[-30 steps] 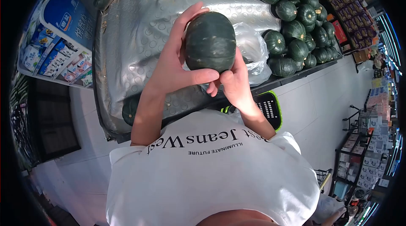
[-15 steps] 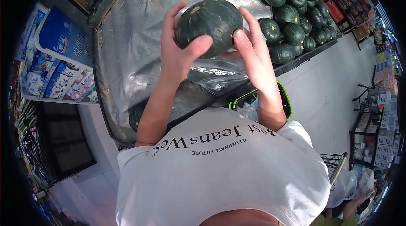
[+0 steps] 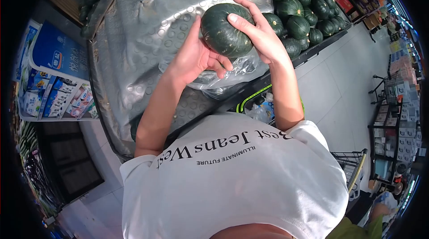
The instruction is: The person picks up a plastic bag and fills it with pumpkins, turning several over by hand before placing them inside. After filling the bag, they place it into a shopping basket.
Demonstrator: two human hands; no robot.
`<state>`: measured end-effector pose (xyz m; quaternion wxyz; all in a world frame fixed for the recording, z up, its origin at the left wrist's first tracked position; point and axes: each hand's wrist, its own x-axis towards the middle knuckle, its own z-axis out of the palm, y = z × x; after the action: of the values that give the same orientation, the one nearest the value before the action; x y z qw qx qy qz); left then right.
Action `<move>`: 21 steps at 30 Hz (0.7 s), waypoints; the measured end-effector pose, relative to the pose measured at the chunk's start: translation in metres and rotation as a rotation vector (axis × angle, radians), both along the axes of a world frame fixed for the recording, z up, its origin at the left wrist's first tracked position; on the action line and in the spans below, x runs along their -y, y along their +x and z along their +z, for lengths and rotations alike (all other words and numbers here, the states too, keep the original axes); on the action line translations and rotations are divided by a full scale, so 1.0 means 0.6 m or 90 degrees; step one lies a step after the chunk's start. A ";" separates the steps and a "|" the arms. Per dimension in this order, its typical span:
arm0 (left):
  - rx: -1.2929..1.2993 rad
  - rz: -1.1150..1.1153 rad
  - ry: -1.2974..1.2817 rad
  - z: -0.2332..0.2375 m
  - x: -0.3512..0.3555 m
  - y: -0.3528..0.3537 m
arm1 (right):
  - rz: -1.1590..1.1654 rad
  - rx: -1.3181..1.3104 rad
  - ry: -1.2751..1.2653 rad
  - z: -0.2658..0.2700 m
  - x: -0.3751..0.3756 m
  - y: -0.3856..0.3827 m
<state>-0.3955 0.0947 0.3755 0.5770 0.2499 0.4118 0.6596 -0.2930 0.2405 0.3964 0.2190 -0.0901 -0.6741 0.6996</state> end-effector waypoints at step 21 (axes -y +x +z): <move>-0.616 0.273 0.183 -0.026 0.037 0.026 | 0.324 0.227 0.584 -0.056 -0.030 0.016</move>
<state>-0.3799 0.0723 0.3598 0.1342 0.5116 0.5774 0.6219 -0.2836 0.2585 0.3627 -0.0581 0.0632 -0.9369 0.3389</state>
